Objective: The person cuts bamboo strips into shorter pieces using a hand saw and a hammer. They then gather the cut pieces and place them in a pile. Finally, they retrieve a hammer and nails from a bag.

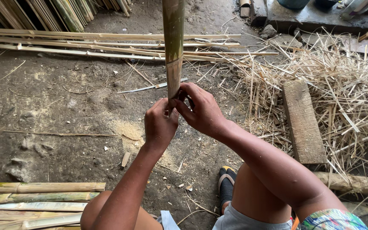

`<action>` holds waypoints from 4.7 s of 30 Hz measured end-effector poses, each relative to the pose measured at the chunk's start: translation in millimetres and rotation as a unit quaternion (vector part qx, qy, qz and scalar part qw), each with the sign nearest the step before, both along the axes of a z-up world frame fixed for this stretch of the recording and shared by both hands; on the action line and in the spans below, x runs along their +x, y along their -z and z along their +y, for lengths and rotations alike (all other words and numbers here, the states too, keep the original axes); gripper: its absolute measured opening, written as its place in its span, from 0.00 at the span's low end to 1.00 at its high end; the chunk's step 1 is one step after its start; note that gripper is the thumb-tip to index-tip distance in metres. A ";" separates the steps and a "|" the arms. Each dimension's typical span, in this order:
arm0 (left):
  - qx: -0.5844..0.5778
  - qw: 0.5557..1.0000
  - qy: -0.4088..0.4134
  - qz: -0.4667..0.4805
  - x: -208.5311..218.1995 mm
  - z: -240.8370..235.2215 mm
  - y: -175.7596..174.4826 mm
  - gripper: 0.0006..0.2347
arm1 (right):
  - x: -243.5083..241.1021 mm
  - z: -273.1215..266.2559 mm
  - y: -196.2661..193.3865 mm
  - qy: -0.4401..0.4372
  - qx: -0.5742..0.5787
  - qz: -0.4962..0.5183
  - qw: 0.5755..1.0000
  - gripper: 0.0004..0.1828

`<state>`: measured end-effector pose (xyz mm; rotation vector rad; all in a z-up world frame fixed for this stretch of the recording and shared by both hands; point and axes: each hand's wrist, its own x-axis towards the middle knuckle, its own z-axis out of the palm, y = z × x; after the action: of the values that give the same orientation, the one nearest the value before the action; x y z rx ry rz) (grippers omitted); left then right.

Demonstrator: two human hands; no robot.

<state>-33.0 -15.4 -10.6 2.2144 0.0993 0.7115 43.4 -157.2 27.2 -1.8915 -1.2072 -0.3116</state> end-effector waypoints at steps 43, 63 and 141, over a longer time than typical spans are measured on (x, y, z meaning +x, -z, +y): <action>-0.624 0.739 0.002 -0.253 -10.1 140.3 -33.2 0.16 | 45.9 -12.9 26.2 -0.145 -0.413 0.350 0.828 0.15; -0.613 0.768 0.069 -0.170 14.7 40.4 -22.6 0.19 | -31.0 22.0 -1.4 -0.078 -0.193 0.417 0.884 0.16; -0.615 0.777 0.134 -0.030 -39.0 61.7 -27.6 0.13 | -19.1 6.7 -27.7 -0.146 0.026 0.289 0.946 0.17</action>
<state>-72.0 46.3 17.0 0.8995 0.1544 0.3488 24.3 -150.5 54.8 -1.5660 -1.0327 0.3511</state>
